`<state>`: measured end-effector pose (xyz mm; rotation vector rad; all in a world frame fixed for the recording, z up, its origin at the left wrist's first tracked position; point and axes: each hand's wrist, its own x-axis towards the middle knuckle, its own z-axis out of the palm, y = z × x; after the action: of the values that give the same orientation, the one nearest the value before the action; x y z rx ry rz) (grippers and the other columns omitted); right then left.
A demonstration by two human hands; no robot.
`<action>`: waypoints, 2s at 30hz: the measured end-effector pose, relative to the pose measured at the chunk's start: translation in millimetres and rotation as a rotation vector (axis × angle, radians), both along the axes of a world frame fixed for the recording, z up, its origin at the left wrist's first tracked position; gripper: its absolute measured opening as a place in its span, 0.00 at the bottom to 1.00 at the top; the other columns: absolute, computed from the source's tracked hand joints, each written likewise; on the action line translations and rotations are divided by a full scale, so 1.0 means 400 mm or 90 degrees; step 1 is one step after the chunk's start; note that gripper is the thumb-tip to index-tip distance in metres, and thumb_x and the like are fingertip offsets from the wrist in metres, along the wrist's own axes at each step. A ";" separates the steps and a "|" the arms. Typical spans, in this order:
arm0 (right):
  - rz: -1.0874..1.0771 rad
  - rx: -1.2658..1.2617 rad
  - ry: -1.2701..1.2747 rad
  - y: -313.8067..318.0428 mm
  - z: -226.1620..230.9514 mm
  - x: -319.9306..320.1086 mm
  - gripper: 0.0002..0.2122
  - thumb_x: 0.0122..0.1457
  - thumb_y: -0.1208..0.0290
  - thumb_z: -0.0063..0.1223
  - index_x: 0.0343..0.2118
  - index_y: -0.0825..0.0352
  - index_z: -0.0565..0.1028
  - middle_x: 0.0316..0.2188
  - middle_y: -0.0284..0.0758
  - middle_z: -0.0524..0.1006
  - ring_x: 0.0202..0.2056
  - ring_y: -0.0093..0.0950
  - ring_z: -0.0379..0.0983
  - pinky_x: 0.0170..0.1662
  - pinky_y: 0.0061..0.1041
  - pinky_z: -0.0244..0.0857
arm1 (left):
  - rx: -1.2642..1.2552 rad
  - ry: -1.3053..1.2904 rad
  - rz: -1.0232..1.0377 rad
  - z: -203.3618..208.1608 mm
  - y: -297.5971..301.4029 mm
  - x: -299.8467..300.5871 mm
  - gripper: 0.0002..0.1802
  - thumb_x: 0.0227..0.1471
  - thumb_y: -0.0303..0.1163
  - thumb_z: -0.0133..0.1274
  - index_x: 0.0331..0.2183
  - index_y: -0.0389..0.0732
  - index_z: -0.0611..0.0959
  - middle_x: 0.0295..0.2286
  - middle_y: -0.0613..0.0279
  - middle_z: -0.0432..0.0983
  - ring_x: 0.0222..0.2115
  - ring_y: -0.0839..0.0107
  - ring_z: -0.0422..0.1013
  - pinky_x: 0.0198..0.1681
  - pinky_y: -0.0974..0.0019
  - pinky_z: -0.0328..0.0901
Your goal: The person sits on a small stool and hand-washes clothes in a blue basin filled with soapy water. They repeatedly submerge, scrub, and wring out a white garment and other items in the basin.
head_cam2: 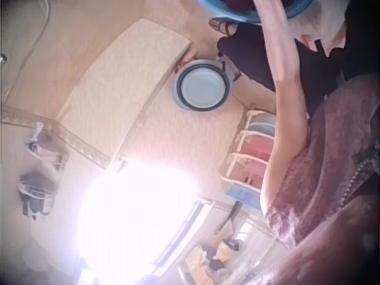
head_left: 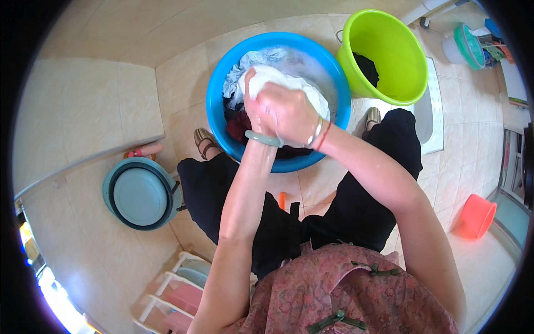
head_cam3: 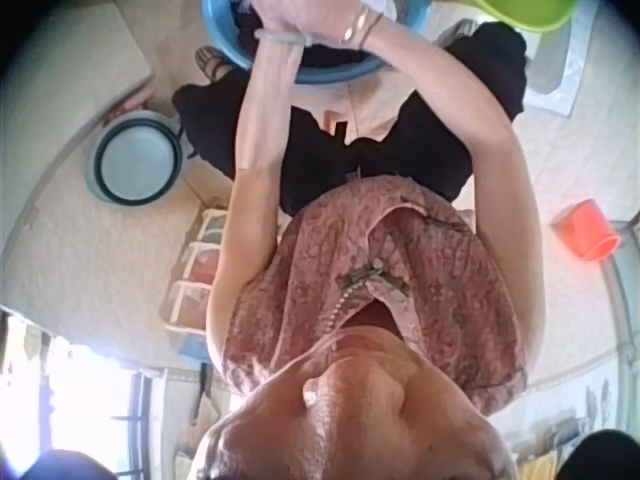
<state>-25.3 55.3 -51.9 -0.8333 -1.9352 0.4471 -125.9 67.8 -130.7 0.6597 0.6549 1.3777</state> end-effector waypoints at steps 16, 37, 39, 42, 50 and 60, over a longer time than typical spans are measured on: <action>-0.005 -0.172 -0.070 -0.028 -0.032 0.004 0.11 0.60 0.66 0.44 0.25 0.68 0.68 0.23 0.48 0.72 0.25 0.48 0.70 0.29 0.42 0.64 | -0.315 -0.079 0.154 0.089 -0.036 0.045 0.16 0.56 0.42 0.46 0.32 0.38 0.79 0.27 0.64 0.74 0.28 0.72 0.71 0.32 0.67 0.66; -0.236 -0.441 -0.047 0.124 -0.180 0.131 0.19 0.64 0.53 0.36 0.38 0.68 0.69 0.31 0.41 0.76 0.31 0.40 0.74 0.35 0.36 0.67 | -0.366 0.127 0.145 0.137 -0.012 0.109 0.15 0.57 0.41 0.45 0.41 0.41 0.76 0.38 0.64 0.76 0.40 0.69 0.72 0.45 0.66 0.65; -0.167 -0.562 0.052 0.122 -0.136 0.145 0.20 0.65 0.52 0.36 0.40 0.67 0.70 0.38 0.40 0.76 0.39 0.33 0.74 0.41 0.32 0.66 | -0.323 -0.018 0.165 0.162 -0.014 0.058 0.16 0.57 0.43 0.45 0.41 0.42 0.76 0.38 0.64 0.75 0.40 0.67 0.72 0.47 0.64 0.65; 0.034 -0.615 0.003 0.138 -0.151 0.220 0.32 0.59 0.43 0.42 0.57 0.66 0.61 0.58 0.41 0.61 0.58 0.32 0.58 0.59 0.29 0.52 | -0.269 -0.016 0.197 0.149 0.006 -0.034 0.19 0.57 0.45 0.44 0.43 0.42 0.75 0.41 0.63 0.74 0.42 0.67 0.71 0.48 0.64 0.64; 0.007 -0.581 -0.201 0.067 -0.260 0.242 0.22 0.52 0.61 0.53 0.47 0.67 0.69 0.43 0.45 0.74 0.45 0.35 0.71 0.47 0.31 0.64 | -0.186 0.205 0.290 0.089 0.020 -0.092 0.23 0.53 0.36 0.46 0.51 0.40 0.71 0.49 0.56 0.68 0.50 0.60 0.65 0.52 0.62 0.61; 0.141 -0.415 0.026 0.046 -0.015 0.146 0.13 0.50 0.78 0.53 0.40 0.69 0.70 0.33 0.29 0.72 0.36 0.18 0.66 0.42 0.19 0.63 | 0.339 1.013 -0.014 0.222 -0.034 -0.004 0.37 0.40 0.33 0.58 0.55 0.52 0.69 0.50 0.49 0.69 0.53 0.56 0.63 0.60 0.51 0.49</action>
<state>33.1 73.8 -57.8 -0.9986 -1.8630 1.2622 -127.4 54.2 -41.8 2.2298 1.4760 0.7468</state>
